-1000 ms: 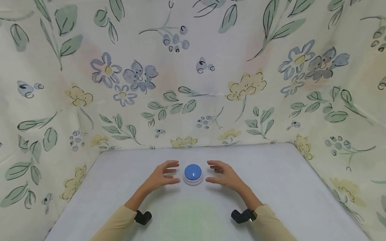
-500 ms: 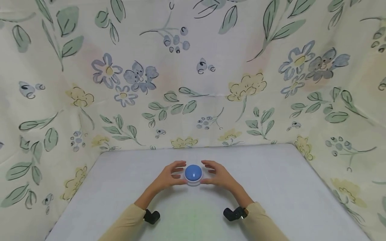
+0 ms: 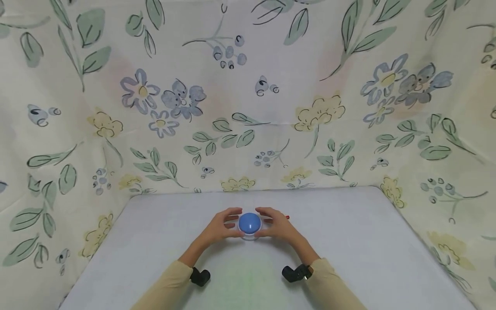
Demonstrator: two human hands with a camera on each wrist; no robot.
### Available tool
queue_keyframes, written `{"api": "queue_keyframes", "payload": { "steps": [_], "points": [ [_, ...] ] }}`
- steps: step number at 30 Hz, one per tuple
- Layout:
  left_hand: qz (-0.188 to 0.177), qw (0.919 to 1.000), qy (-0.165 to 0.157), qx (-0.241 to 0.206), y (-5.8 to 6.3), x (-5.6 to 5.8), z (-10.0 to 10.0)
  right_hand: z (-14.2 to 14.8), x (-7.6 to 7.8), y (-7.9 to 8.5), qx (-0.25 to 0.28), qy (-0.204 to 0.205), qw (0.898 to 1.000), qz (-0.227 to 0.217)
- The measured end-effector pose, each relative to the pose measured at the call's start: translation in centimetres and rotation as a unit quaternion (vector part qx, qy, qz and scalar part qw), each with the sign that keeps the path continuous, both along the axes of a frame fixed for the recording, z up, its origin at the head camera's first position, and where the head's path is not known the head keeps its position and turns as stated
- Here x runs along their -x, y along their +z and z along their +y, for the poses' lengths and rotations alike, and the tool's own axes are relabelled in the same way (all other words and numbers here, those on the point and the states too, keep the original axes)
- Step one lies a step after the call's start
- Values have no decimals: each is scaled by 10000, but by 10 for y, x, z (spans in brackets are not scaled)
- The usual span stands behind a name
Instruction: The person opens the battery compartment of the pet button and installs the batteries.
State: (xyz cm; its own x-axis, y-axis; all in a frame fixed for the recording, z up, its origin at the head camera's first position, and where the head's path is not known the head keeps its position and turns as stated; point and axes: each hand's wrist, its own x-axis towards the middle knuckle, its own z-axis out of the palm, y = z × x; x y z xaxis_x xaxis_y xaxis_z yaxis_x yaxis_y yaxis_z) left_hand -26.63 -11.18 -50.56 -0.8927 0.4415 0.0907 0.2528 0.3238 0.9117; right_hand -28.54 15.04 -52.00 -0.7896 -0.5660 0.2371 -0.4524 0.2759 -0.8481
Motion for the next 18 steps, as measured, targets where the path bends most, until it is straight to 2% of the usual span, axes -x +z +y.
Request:
{"api": "queue_keyframes", "payload": {
  "steps": [7,14,18],
  "points": [
    [186,9996,-7,191,-6,5,4,-4,-1,-1,18,138,9996,243],
    [472,9974,194,505,-3,3,10,-7,-2,-1,-38,-57,9999,-92],
    [500,9972,220,508,-2,1,11,-7,-3,0,59,-30,9999,-88]
  ]
}}
